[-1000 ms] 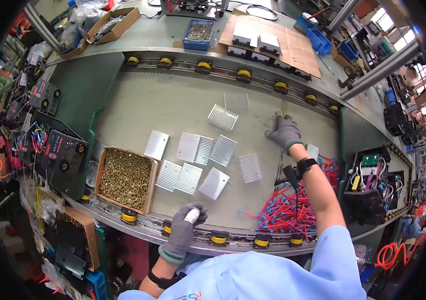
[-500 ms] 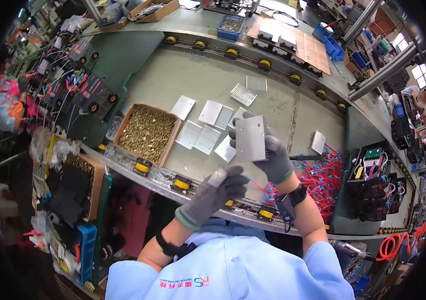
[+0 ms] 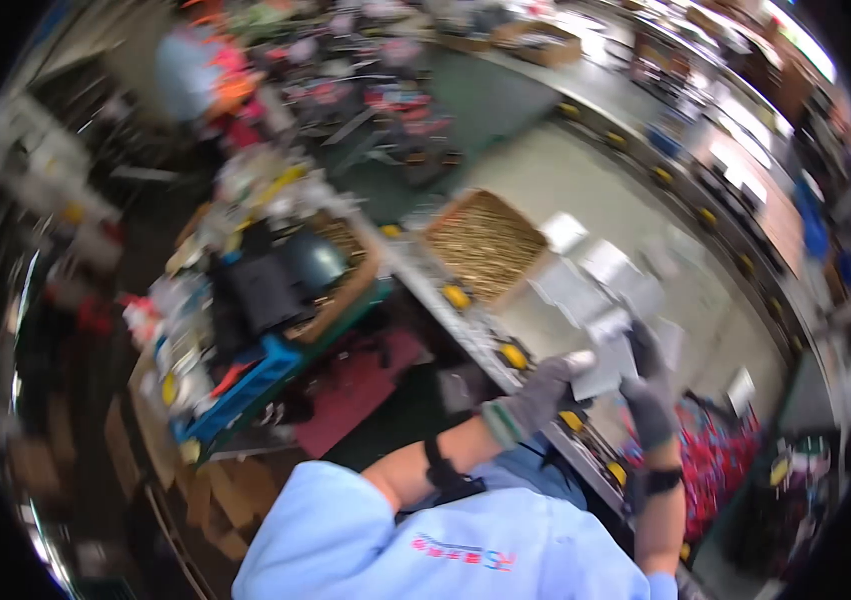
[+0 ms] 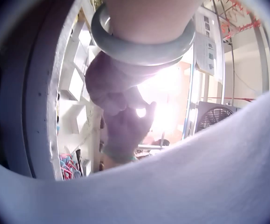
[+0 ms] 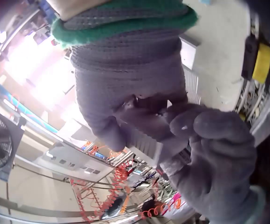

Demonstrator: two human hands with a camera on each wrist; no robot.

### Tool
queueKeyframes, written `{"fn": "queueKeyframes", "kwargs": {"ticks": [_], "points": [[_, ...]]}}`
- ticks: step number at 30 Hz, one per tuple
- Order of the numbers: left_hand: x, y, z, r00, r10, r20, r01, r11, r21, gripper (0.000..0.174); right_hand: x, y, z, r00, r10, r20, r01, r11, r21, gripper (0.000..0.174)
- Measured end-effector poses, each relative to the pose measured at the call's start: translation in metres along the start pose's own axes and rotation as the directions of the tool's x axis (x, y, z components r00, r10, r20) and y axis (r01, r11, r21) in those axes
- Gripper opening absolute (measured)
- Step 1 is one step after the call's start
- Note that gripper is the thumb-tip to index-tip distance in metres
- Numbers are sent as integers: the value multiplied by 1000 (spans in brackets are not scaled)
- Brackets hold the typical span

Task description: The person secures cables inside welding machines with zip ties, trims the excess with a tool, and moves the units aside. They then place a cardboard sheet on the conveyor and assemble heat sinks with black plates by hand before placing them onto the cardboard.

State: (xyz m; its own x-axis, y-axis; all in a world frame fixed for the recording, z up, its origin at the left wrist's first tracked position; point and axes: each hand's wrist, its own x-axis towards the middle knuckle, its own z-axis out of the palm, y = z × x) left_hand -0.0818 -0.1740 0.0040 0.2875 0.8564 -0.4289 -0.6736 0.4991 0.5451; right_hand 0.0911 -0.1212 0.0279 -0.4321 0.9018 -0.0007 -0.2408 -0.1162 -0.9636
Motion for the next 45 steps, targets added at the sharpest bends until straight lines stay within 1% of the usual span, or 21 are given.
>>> {"fn": "queueKeyframes", "kwargs": {"ticks": [2, 4, 5, 8, 9, 10, 11, 13, 14, 16, 17, 20, 21, 23, 26, 31, 34, 36, 39, 42, 45], "points": [[-14, 20, -6, 991, 120, -57, -106, 974, 202, 37, -9, 7, -11, 990, -66, 127, 120, 867, -483, 82], [-2, 10, -13, 974, 199, -110, -144, 915, 378, 39, -7, -20, 12, 929, -66, 365, 346, 505, -790, 73], [-5, 11, -13, 966, 220, -140, -121, 854, 506, 41, -10, -25, 25, 944, -58, 325, 324, 357, -876, 68], [-19, 24, -9, 952, 263, -157, -9, 538, 843, 49, -9, -18, 45, 945, -68, 319, 326, 205, -923, 69], [-26, 33, -14, 982, 150, -116, -11, 656, 755, 47, -5, -16, 43, 889, -81, 450, 457, 134, -879, 67], [-39, 45, -21, 997, 44, -57, 4, 760, 650, 45, -3, -12, 41, 883, -83, 461, 468, 134, -873, 67], [-49, 54, -33, 953, 300, 35, -236, 667, 707, 41, -3, -6, 38, 942, 1, 335, 314, 349, -883, 64], [-78, 93, -69, 686, 703, 188, -472, 232, 851, 32, -6, 18, 19, 981, 117, 156, 40, 661, -750, 55], [-103, 117, -80, 436, 896, 86, -266, 38, 963, 33, -9, 17, 12, 979, 119, 166, 47, 661, -749, 55], [-156, 175, -106, 15, 997, 71, -8, -71, 997, 42, -16, 8, 0, 937, 348, -27, -335, 874, -353, 49], [-185, 193, -117, -173, 982, 81, 284, -29, 958, 50, -18, 7, -12, 935, 353, -21, -341, 884, -321, 48], [-249, 232, -169, -360, 932, 28, 637, 224, 738, 69, -24, -9, -8, 945, 317, -74, -326, 918, -225, 46], [-261, 238, -185, -359, 933, 28, 636, 223, 738, 69, -25, -10, -7, 951, 305, -58, -309, 909, -280, 42], [-274, 249, -206, -114, 880, -462, 698, 402, 592, 82, -23, -4, -10, 957, 290, -33, -286, 913, -291, 44], [-275, 252, -199, 10, 861, -509, 777, 314, 546, 86, -24, 1, -7, 957, 288, 26, -268, 916, -300, 51], [-289, 244, -214, -199, 974, -113, 800, 228, 556, 22, -31, -4, -3, 958, 286, 26, -271, 931, -243, 48], [-299, 242, -195, -357, 923, 148, 739, 182, 649, 17, -33, -12, 0, 954, 299, 30, -286, 934, -215, 51], [-291, 239, -164, -336, 857, 390, 751, -6, 661, 16, -33, -25, 8, 937, 347, 44, -332, 923, -195, 56], [-236, 208, -76, -22, 813, 582, 607, -452, 654, 20, -33, -28, 25, 953, 295, 65, -301, 946, 122, 85], [-169, 169, -30, 390, 546, 741, 104, -826, 554, 24, -25, -47, 40, 938, 211, 276, -315, 851, 421, 91], [-110, 130, 8, 447, 99, 889, -392, -872, 294, 26, -31, -43, 26, 940, 190, 282, -336, 651, 680, 69]]}}
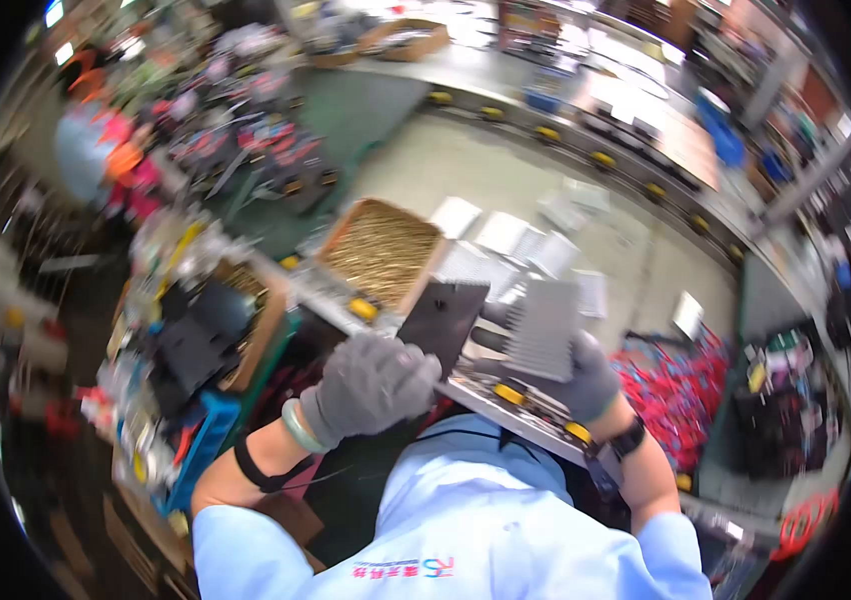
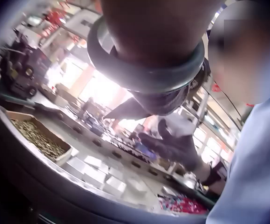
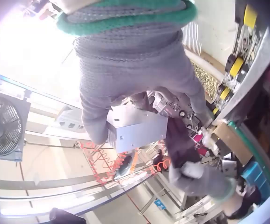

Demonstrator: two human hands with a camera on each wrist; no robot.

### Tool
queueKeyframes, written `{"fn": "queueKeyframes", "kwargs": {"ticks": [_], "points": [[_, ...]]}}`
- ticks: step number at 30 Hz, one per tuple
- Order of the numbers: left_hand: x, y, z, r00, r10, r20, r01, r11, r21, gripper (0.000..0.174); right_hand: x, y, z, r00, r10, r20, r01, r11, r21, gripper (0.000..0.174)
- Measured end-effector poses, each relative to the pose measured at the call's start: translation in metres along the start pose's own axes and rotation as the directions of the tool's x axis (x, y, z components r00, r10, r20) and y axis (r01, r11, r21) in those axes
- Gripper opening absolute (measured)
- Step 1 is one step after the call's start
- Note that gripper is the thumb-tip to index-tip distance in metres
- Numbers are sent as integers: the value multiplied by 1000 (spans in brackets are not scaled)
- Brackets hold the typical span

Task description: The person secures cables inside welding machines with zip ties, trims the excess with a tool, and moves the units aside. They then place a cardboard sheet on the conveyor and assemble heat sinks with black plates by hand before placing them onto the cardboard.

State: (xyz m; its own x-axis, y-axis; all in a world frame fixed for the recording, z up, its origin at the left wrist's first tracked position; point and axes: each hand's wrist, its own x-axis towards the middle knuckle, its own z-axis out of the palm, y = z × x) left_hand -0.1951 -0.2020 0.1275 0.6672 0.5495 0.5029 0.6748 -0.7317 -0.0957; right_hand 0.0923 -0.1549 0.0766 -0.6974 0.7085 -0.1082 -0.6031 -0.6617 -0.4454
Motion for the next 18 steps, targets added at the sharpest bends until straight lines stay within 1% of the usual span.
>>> {"fn": "queueKeyframes", "kwargs": {"ticks": [1, 2, 3, 4, 5, 6, 7, 8, 9, 10, 11, 12, 13, 14, 15, 16, 17, 18], "points": [[12, 8, 14, 989, 143, 30, -141, 989, -48, 25, -1, -3, 0, 997, -60, 50, 60, 998, 4, 50], [21, 16, 25, 969, 244, 25, -241, 966, -95, 25, -4, -7, 6, 984, -174, 47, 172, 827, -536, 37], [27, 22, 39, 942, 334, 31, -326, 933, -154, 27, -5, -6, -11, 966, -241, 89, 228, 645, -729, 40], [39, 27, 51, 925, 379, -1, -368, 899, -239, 29, -7, -7, -12, 981, -194, 17, 176, 843, -508, 42], [50, 33, 60, 910, 413, -29, -401, 860, -316, 31, -10, -7, -12, 991, -130, -21, 122, 965, -232, 44], [58, 35, 62, 923, 385, 13, -336, 819, -465, 46, -18, -6, -15, 987, -155, -46, 140, 962, -232, 44], [66, 41, 61, 915, 404, 2, -354, 804, -478, 46, -24, -6, -16, 983, -155, -96, 130, 965, -226, 46], [76, 48, 59, 995, 50, -92, -98, 754, -650, 48, -27, -7, -19, 979, -150, -139, 117, 969, -218, 48], [82, 57, 60, 943, -321, -88, 122, 580, -806, 51, -30, -9, -24, 976, -162, -148, 128, 969, -213, 48], [80, 69, 73, 777, -577, 253, 358, 74, -931, 65, -32, -10, -29, 963, -200, -182, 174, 973, -149, 50], [81, 69, 75, 686, -415, 598, 384, -492, -781, 66, -36, -9, -34, 949, -228, -219, 215, 973, -83, 51], [70, 75, 91, 678, -248, 692, 336, -732, -592, 67, -40, -11, -29, 926, -347, -150, 223, 823, -523, 57], [65, 80, 104, 686, -69, 724, 274, -898, -345, 70, -38, -14, -28, 927, -343, -153, 220, 826, -518, 57], [63, 84, 112, 680, -69, 730, 276, -898, -343, 70, -33, -16, -28, 949, -267, -166, 176, 890, -421, 58], [66, 90, 115, 714, -39, 699, 196, -948, -252, 70, -28, -17, -29, 967, -188, -174, 127, 941, -313, 60], [69, 93, 118, 748, -15, 664, 116, -981, -153, 70, -24, -18, -28, 961, -191, -200, 110, 927, -358, 60], [70, 95, 125, 741, -12, 671, 118, -982, -148, 70, -23, -19, -32, 960, -189, -204, 109, 931, -349, 60], [71, 96, 135, 756, -26, 654, 118, -978, -175, 71, -22, -23, -35, 939, -182, -292, 24, 881, -472, 59]]}}
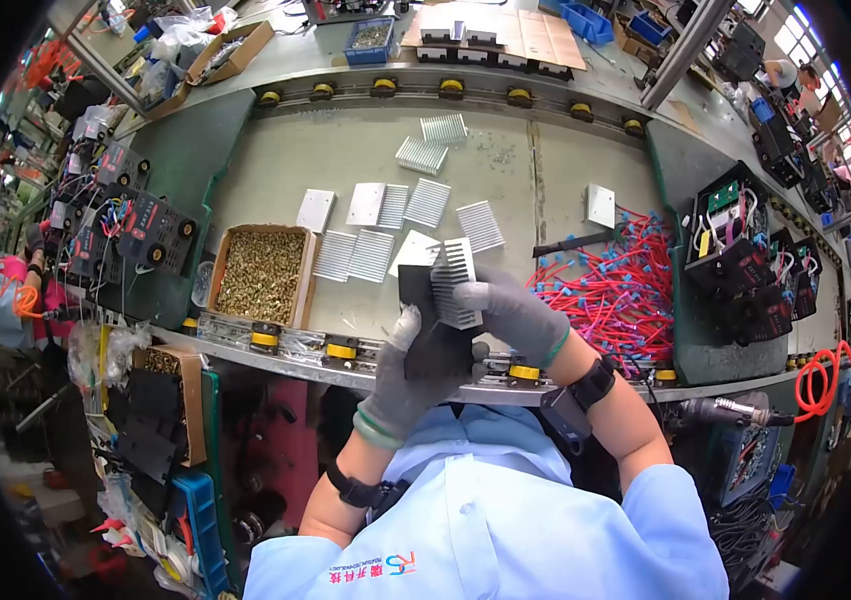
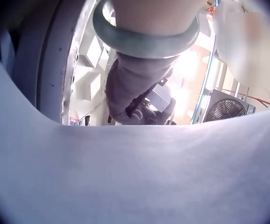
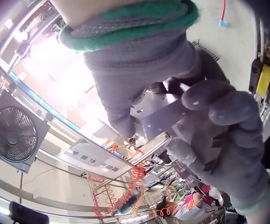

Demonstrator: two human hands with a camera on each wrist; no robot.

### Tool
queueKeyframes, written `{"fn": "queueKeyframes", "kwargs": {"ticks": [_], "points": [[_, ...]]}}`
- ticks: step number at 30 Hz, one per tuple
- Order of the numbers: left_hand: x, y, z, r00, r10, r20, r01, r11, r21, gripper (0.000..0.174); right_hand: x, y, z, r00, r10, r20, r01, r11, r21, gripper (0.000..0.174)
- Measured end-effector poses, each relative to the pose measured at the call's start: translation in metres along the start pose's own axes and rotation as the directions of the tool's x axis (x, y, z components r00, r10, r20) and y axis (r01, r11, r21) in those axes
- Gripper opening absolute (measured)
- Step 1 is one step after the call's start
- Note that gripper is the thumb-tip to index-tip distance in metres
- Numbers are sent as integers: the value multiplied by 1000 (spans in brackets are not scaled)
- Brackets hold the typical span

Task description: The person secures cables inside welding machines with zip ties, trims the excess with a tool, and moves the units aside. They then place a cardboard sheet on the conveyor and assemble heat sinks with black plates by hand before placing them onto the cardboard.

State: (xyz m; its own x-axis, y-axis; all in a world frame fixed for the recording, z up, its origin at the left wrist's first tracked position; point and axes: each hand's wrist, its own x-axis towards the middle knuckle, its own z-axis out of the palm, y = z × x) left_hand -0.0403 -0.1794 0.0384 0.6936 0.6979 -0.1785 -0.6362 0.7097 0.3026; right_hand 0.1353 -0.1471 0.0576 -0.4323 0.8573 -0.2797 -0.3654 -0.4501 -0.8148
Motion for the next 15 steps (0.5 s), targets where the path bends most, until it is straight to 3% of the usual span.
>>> {"fn": "queueKeyframes", "kwargs": {"ticks": [1, 2, 3, 5, 6, 7, 8, 9, 11, 13, 15], "points": [[3, -1, -2, 1000, 15, 19, -15, 1000, 18, 72, 2, -4, 0, 996, 37, -85, -49, 988, -147, 59], [0, -2, -1, 988, 77, -131, -60, 990, 126, 70, 2, -11, 4, 979, -74, -188, 13, 952, -307, 55], [4, -2, -20, 983, 89, -161, -78, 995, 69, 73, 5, -12, -2, 945, -211, -250, 61, 864, -499, 52], [8, 3, -36, 950, 119, -289, -117, 993, 23, 81, 12, -8, -6, 892, -255, -374, 95, 913, -397, 51], [13, 2, -38, 951, 106, -292, -103, 994, 25, 81, 6, -22, 3, 911, -111, -396, -87, 889, -449, 61], [19, -1, -38, 964, 128, -233, -108, 990, 93, 84, 6, -16, 7, 906, -111, -408, -89, 893, -442, 61], [24, -5, -37, 975, 144, -172, -117, 981, 158, 88, 7, -6, 14, 857, -240, -455, -132, 753, -645, 67], [29, -8, -31, 977, 130, -170, -104, 983, 154, 88, 10, 0, 21, 804, -373, -463, -200, 564, -801, 73], [35, -12, -10, 944, 224, -242, -174, 962, 211, 89, 11, -6, 31, 824, -352, -443, -189, 567, -802, 82], [35, -11, -8, 950, 205, -236, -169, 972, 166, 88, 16, -12, 31, 909, -247, -336, -229, 378, -897, 80], [32, -6, -14, 975, 100, -200, -100, 995, 8, 83, 15, -19, 32, 936, -179, -303, -230, 339, -912, 77]]}}
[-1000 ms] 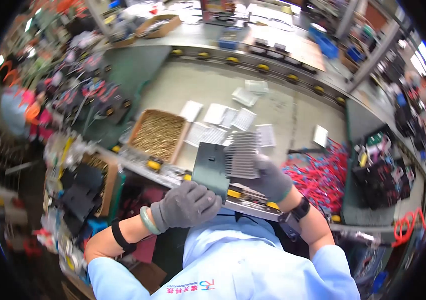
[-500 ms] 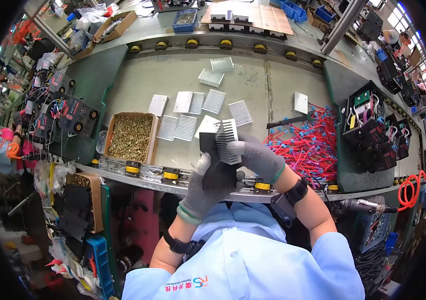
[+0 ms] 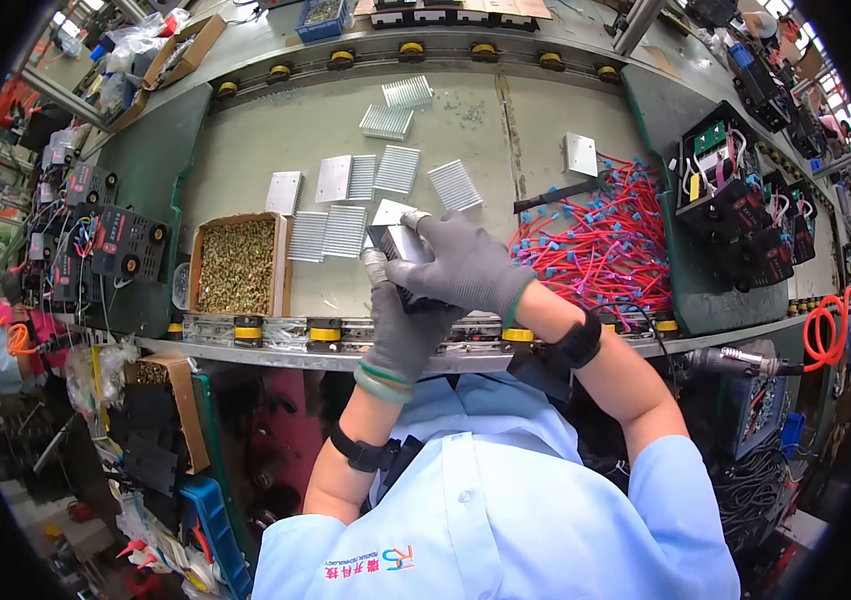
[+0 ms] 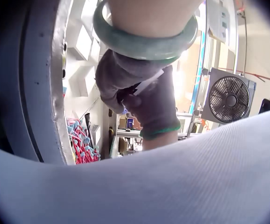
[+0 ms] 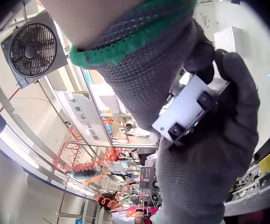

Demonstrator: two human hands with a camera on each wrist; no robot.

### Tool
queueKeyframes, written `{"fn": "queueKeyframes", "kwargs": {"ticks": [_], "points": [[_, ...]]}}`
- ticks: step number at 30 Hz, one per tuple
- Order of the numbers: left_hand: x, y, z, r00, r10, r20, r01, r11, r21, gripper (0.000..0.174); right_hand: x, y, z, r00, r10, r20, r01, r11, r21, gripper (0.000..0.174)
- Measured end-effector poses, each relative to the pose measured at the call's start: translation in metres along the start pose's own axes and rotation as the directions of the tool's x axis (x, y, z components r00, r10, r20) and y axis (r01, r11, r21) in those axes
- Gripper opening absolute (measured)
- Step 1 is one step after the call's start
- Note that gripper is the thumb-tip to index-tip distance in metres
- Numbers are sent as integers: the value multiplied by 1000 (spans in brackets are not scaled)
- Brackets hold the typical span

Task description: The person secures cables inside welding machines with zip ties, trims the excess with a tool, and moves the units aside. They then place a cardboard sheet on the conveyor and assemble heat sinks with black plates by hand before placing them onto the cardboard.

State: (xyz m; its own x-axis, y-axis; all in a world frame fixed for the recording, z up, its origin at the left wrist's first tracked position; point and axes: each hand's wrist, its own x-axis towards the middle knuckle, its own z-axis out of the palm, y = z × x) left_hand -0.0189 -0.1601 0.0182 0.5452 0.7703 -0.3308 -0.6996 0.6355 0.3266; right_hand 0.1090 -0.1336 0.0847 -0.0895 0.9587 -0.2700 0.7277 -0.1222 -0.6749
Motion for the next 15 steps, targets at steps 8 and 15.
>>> {"fn": "queueKeyframes", "kwargs": {"ticks": [8, 15], "points": [[3, 6, -2, 961, -278, -9, 259, 906, -335, 76, 30, 37, -9, 928, -146, 342, 163, 986, -22, 87], [3, 4, 0, 960, -267, 86, 277, 856, -437, 63, 28, 46, -17, 922, -130, 364, 111, 991, 73, 78]]}}
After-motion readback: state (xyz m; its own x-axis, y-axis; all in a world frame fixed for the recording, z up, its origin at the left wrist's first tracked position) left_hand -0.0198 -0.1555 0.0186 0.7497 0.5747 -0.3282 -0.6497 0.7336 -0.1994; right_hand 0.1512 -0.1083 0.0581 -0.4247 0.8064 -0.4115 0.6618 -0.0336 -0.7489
